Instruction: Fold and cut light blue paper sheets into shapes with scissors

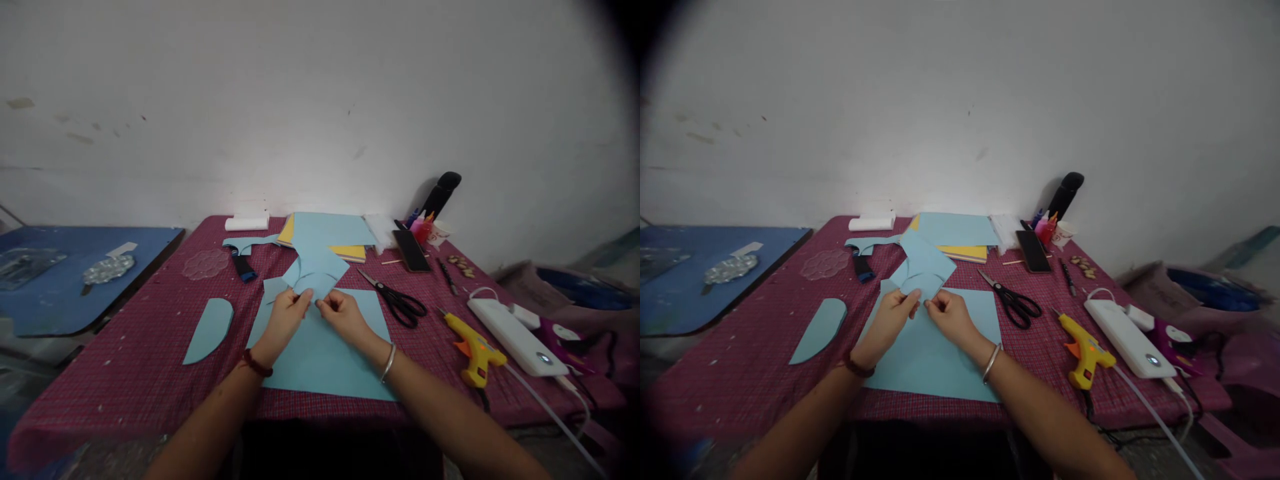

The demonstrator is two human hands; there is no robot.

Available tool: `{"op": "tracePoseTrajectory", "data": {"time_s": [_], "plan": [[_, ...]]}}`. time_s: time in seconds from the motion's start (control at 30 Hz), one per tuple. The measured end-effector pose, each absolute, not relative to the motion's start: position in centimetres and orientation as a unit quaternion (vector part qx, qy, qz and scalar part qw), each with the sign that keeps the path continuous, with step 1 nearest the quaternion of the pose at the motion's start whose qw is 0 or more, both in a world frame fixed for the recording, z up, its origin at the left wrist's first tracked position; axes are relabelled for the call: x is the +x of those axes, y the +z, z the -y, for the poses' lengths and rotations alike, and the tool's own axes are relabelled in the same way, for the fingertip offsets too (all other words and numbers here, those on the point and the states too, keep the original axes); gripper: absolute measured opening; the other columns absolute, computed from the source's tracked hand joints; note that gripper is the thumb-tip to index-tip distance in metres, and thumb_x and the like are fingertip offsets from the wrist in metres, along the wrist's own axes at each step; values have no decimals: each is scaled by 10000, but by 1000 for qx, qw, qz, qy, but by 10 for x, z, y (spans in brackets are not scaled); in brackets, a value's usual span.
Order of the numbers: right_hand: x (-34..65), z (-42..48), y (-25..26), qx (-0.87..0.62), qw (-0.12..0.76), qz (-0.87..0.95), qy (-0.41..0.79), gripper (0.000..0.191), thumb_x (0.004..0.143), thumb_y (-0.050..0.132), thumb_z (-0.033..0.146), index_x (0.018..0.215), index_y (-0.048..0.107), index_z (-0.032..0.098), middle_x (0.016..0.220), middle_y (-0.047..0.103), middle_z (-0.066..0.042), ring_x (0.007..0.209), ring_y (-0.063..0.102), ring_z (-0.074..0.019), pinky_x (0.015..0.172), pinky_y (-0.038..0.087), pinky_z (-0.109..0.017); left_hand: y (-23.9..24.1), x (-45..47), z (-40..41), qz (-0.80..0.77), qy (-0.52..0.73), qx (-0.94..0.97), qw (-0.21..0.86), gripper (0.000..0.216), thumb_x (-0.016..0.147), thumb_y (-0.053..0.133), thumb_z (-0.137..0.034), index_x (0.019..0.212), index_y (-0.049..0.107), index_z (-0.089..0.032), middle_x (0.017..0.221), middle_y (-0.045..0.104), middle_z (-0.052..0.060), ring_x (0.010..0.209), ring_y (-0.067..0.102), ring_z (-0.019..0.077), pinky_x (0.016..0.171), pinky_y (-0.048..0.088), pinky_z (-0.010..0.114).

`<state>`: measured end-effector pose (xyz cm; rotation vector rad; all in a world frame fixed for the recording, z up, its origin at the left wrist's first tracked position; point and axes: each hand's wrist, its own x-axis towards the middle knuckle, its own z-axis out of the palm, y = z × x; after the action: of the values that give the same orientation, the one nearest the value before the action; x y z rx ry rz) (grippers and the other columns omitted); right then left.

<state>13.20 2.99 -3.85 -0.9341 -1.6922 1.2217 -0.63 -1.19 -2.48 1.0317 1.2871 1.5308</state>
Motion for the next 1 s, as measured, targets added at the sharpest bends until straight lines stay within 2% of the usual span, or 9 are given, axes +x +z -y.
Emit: {"op": "tracePoseTrajectory", "data": {"time_s": [0.17, 0.33, 0.43, 0.57, 0.7, 0.8, 0.9, 1.0], "plan": [[132, -28, -36, -371, 428, 669, 481, 305, 710, 653, 357, 514, 476, 204, 503, 450, 47, 501, 378, -98, 486, 298, -234, -24, -3, 14, -526, 620, 430, 392, 284, 661, 722, -360, 521, 552, -180, 421, 449, -63, 432, 355, 85, 434, 232, 234], [130, -21, -33, -333, 397, 660, 544, 361, 732, 642, 503, 564, 540, 200, 490, 548, 31, 434, 439, -95, 445, 350, -229, -21, -1, 15, -472, 625, 446, 434, 263, 650, 715, -345, 546, 545, -174, 482, 481, -50, 475, 421, 90, 486, 344, 236], [131, -20, -32, -315, 387, 650, 573, 388, 694, 673, 550, 570, 588, 192, 500, 581, 16, 425, 467, -96, 445, 370, -233, -21, -3, 14, -447, 620, 456, 456, 224, 675, 705, -324, 585, 570, -170, 496, 486, -50, 472, 419, 87, 489, 356, 237], [135, -27, -33, -318, 421, 617, 584, 375, 652, 728, 532, 590, 581, 193, 499, 576, 29, 442, 485, -97, 468, 380, -232, -23, -7, 13, -444, 621, 458, 456, 156, 693, 717, -290, 680, 629, -161, 558, 544, -42, 493, 394, 72, 479, 314, 216], [139, -35, -34, -328, 457, 576, 593, 337, 658, 748, 461, 583, 568, 186, 503, 587, 24, 442, 476, -92, 471, 367, -229, -21, -6, 13, -456, 617, 458, 450, 163, 688, 728, -300, 663, 651, -158, 498, 517, -50, 456, 366, 72, 448, 284, 221], [142, -39, -30, -329, 494, 535, 602, 327, 651, 760, 418, 581, 535, 192, 507, 568, 41, 444, 469, -85, 475, 367, -224, -19, -5, 14, -464, 617, 459, 440, 140, 674, 736, -289, 696, 686, -159, 527, 578, -27, 499, 467, 105, 480, 356, 234], [148, -46, -24, -320, 530, 495, 610, 317, 651, 767, 393, 599, 526, 195, 512, 542, 56, 447, 455, -76, 473, 362, -214, -19, -5, 15, -470, 614, 463, 433, 169, 674, 736, -288, 779, 717, -157, 651, 676, 17, 633, 592, 164, 568, 450, 263], [158, -56, -18, -305, 563, 458, 617, 303, 653, 774, 390, 637, 539, 200, 522, 521, 64, 453, 442, -74, 464, 362, -206, -20, -5, 16, -483, 612, 465, 420, 224, 674, 735, -298, 850, 721, -159, 796, 727, 44, 724, 632, 198, 633, 495, 299]]}}
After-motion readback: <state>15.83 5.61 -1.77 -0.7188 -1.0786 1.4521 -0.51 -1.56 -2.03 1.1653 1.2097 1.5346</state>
